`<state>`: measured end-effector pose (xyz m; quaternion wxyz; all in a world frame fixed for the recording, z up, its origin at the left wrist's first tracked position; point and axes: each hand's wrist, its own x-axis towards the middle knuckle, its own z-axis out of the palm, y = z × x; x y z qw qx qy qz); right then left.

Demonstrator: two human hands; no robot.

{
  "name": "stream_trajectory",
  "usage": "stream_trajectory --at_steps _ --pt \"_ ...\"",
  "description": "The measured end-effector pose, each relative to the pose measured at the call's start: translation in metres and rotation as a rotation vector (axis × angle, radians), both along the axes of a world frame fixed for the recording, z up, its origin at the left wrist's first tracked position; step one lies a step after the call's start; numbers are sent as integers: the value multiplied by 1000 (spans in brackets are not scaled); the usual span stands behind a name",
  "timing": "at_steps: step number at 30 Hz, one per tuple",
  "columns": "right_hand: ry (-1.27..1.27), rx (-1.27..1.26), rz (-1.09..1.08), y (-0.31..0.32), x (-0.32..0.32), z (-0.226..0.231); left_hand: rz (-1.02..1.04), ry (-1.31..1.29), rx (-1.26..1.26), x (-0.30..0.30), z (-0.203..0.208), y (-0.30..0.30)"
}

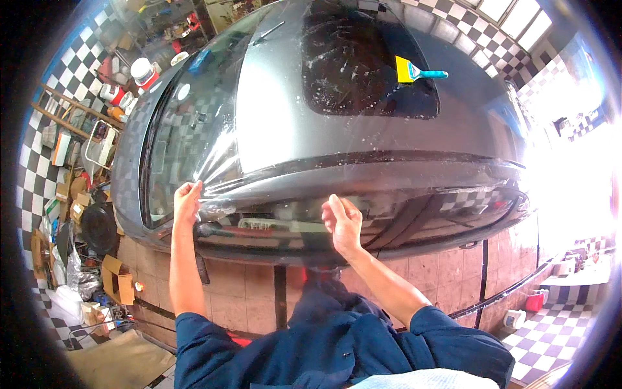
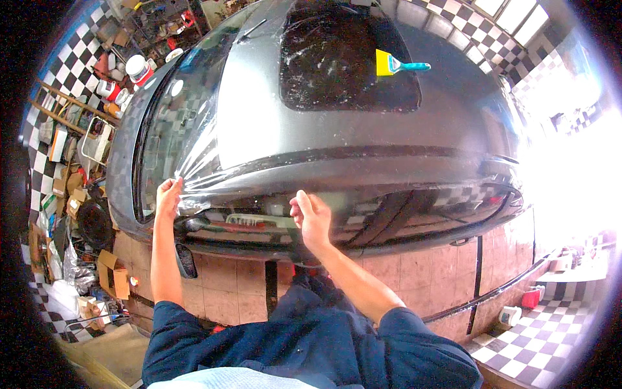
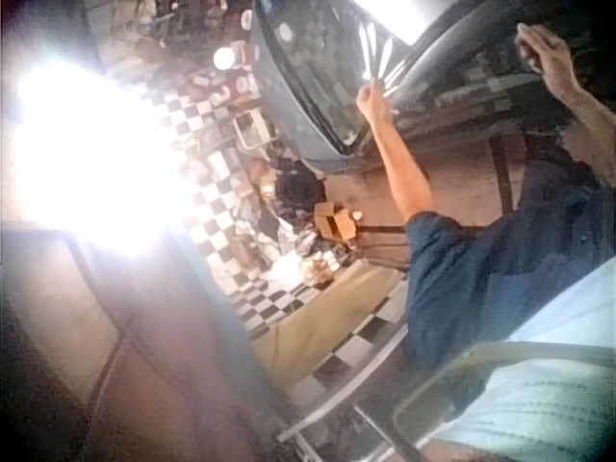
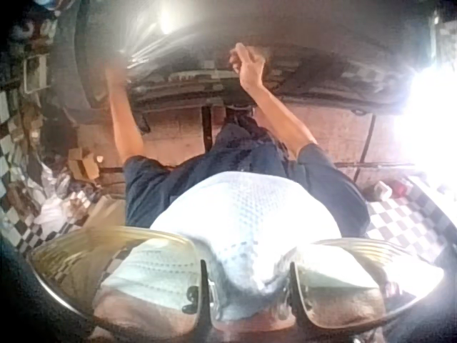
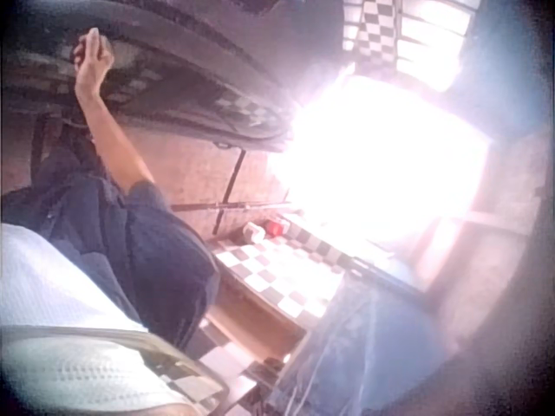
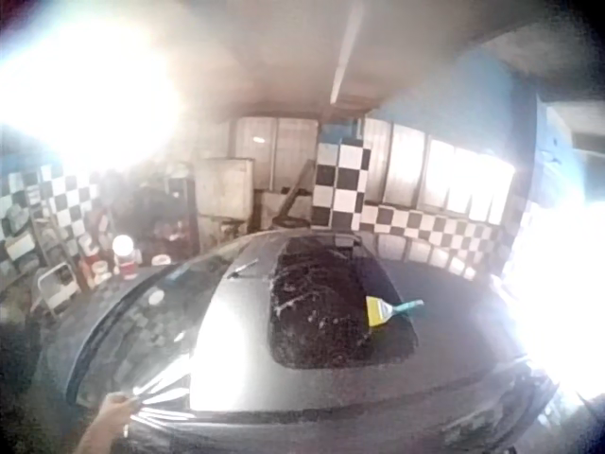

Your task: The person applies a transparent protective film to the rear hatch of a car. They use a black squeegee to smooth the film and remove bubbles, then a yellow squeegee to press the edges and ensure adhesion. The person also uses a small blade to trim excess film along the hatch edges.

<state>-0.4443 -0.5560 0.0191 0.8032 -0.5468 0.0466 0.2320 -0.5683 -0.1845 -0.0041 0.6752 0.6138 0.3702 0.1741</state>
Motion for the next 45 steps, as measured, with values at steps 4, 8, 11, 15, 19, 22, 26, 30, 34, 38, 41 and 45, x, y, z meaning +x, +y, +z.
stream_trajectory --at_steps 4,8,11,15,19,22,26,30,34,38,41,45 --pt "19 -27 34 -4 -1 -19 16 -5 -32 -1 -31 4" --pt "13 -69 52 -6 -3 -31 10 22 73 -3 -51 5" --pt "-9 -95 63 -9 -1 -43 7 59 156 2 -64 4" --pt "-14 -100 39 -6 1 -51 17 96 289 4 -81 2" --pt "4 -118 28 -6 4 -52 116 223 325 3 -81 -2" --pt "3 -129 37 2 3 -57 305 287 349 -61 -136 35" --pt "-63 -56 -49 -1 3 -70 346 -9 59 -26 -97 16" --pt "-23 136 -74 13 -4 -75 127 228 474 55 -42 32" --pt "96 203 179 23 -6 -89 -24 510 279 126 -17 40" --pt "122 42 312 53 -6 -93 -119 388 -154 134 -31 67" --pt "74 -22 338 72 -9 -86 -81 260 -148 141 -38 64" --pt "-58 -180 304 84 -19 -82 -109 230 49 150 -50 68"
